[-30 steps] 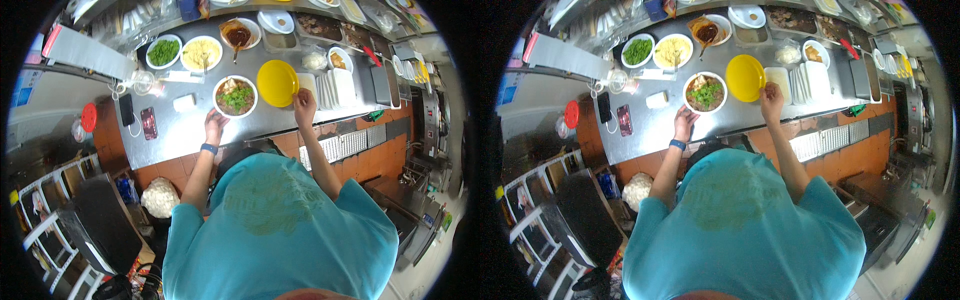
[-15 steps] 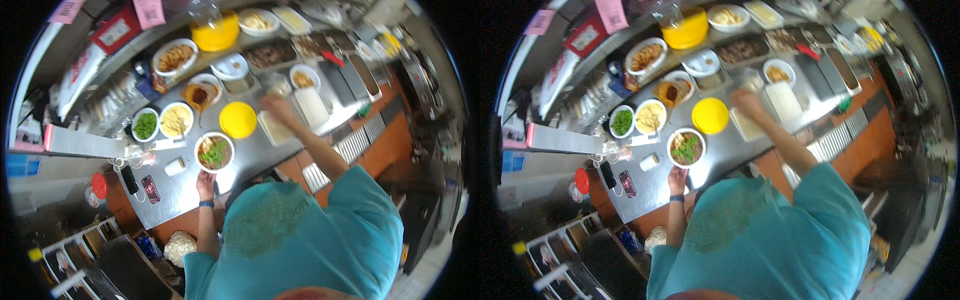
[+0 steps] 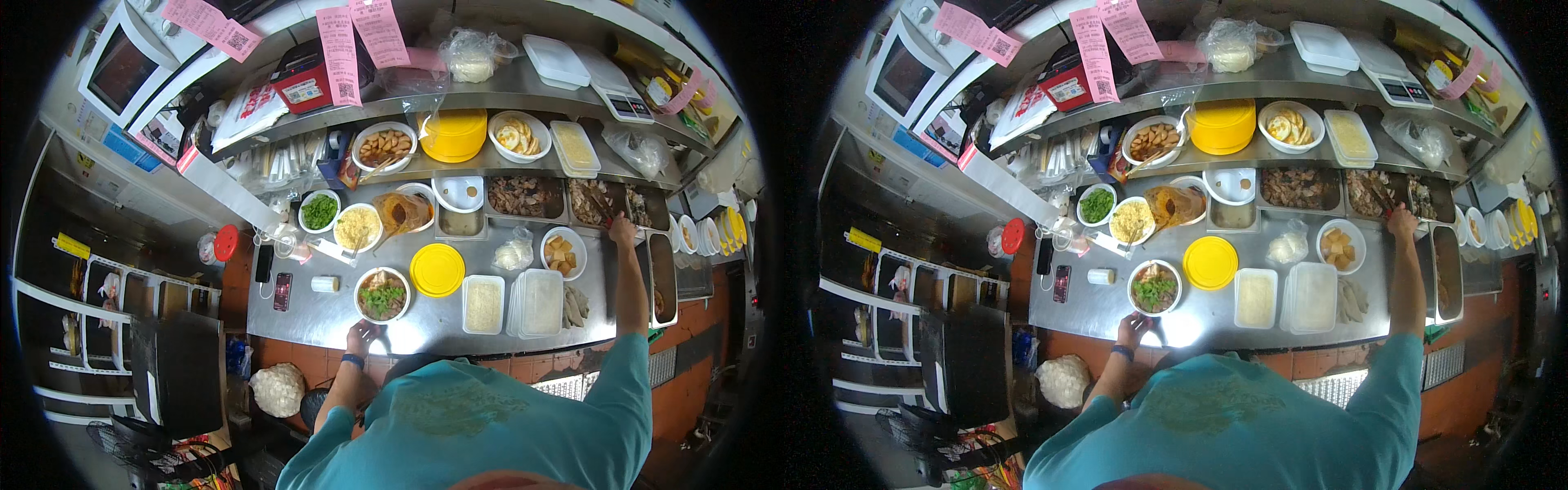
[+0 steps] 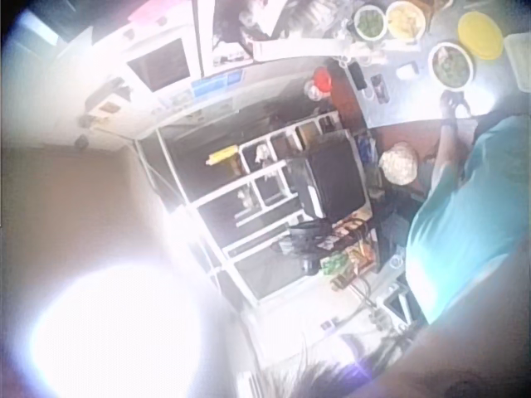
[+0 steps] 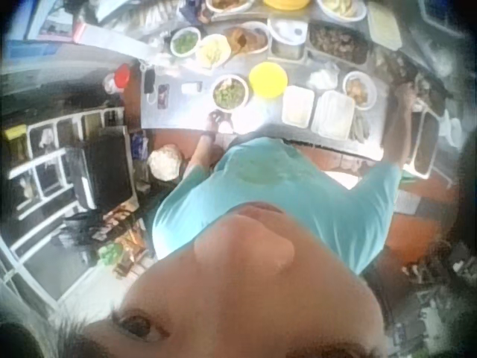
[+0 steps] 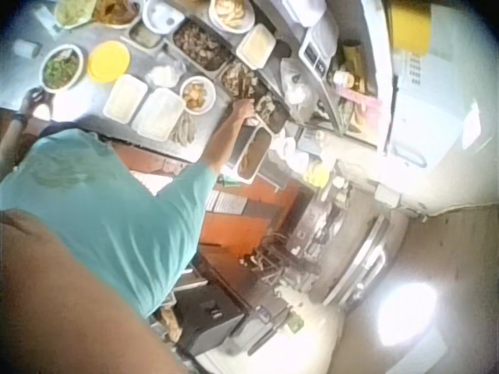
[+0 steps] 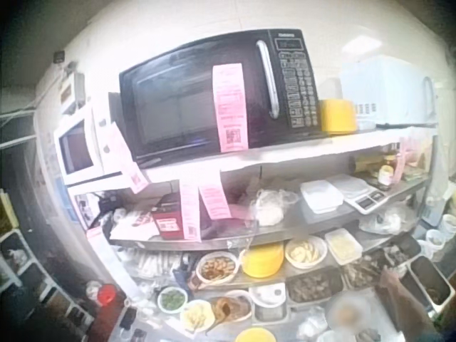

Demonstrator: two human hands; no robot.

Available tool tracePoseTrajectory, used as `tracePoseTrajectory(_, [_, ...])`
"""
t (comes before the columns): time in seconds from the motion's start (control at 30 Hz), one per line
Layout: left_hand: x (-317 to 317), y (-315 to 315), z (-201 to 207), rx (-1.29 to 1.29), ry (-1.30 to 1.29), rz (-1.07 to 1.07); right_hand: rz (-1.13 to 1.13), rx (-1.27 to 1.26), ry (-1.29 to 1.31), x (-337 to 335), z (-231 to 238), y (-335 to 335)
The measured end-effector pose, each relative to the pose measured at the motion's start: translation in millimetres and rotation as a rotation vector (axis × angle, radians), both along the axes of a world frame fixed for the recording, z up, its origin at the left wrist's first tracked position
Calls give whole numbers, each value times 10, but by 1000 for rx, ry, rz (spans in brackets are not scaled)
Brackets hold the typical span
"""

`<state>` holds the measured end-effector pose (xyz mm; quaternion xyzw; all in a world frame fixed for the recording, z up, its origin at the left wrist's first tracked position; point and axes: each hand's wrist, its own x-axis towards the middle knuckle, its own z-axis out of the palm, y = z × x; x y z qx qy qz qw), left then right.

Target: The person assembles two food orders in a commercial kitchen. They place cooked items into bowls using tongs, add sauce from a pot with a ladle, and top with chopped green onions. The person then covers the bowls with yellow lids and places them into a microwave.

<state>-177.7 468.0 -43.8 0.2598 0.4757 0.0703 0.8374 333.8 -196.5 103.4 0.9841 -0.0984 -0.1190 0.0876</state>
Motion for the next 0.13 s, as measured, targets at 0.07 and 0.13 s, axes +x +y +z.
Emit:
tracePoseTrajectory(0.07, [-5,5,-4,21,-7,-16,30,39,84,91,-24,-93])
tracePoseTrajectory(0.13, [-22,43,-1,26,-3,-25,78,25,177,133,-111,-120])
